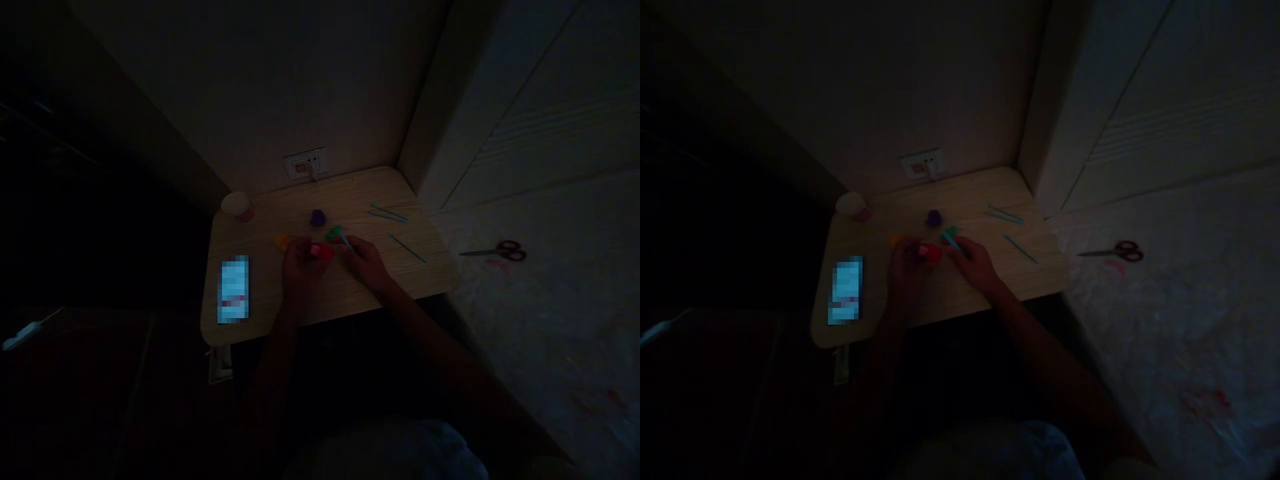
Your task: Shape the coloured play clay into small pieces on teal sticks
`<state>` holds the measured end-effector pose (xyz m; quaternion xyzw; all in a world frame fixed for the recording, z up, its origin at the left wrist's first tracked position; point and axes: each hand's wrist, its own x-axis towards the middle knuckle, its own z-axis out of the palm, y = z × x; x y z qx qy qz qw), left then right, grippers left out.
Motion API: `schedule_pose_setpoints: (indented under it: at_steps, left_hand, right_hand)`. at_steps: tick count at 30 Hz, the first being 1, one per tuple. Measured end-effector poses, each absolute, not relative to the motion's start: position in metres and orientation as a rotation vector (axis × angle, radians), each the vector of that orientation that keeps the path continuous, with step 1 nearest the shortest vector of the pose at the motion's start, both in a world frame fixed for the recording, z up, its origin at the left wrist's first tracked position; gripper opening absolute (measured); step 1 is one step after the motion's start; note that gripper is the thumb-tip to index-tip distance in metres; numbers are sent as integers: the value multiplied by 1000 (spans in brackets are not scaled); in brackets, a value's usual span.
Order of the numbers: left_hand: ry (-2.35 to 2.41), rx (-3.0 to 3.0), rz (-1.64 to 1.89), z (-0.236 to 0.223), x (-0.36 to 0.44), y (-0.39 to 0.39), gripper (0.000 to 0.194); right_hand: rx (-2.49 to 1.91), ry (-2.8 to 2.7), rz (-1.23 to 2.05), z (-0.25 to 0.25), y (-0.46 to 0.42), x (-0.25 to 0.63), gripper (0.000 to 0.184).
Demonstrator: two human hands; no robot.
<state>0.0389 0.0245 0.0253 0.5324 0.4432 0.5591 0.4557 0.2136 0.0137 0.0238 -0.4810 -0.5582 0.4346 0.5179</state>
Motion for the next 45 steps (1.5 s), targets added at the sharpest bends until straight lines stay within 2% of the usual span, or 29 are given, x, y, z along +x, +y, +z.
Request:
schedule_pose_setpoints:
  at_steps: [4, 7, 13, 17, 22, 26, 28, 36, 40, 45]
  left_hand:
    - [1221, 1600, 1301, 33, 33, 26, 40]
    - [1273, 1828, 1193, 38, 34, 25, 34]
    - [1273, 1937, 1153, 29, 35, 26, 29]
    - [1257, 1972, 1175, 21, 34, 25, 38]
    - [1269, 1947, 1273, 25, 24, 15, 51]
    - [1423, 1943, 1484, 28, 1, 8, 34]
    - [1499, 1953, 1498, 26, -9, 6, 32]
    - [1665, 2236, 1010, 22, -11, 7, 26]
    - [1711, 2223, 974, 19, -11, 7, 14]
    - [1580, 2193, 1009, 15, -14, 8, 11]
  right_hand:
    - [-1226, -1232, 900, 24, 13, 217, 52]
    - [-1245, -1207, 900, 24, 12, 218, 52]
    - [-1267, -1239, 872, 22, 12, 218, 55]
    - [-1256, -1226, 875, 18, 12, 216, 56]
    - [-1285, -1234, 795, 17, 13, 221, 39]
    - [-1404, -1258, 629, 16, 16, 233, 25]
    - [-1433, -1275, 631, 15, 18, 239, 20]
    - [-1505, -1366, 574, 9, 21, 242, 19]
    - [-1563, -1409, 405, 9, 19, 240, 18]
    - [-1626, -1538, 233, 8, 16, 242, 19]
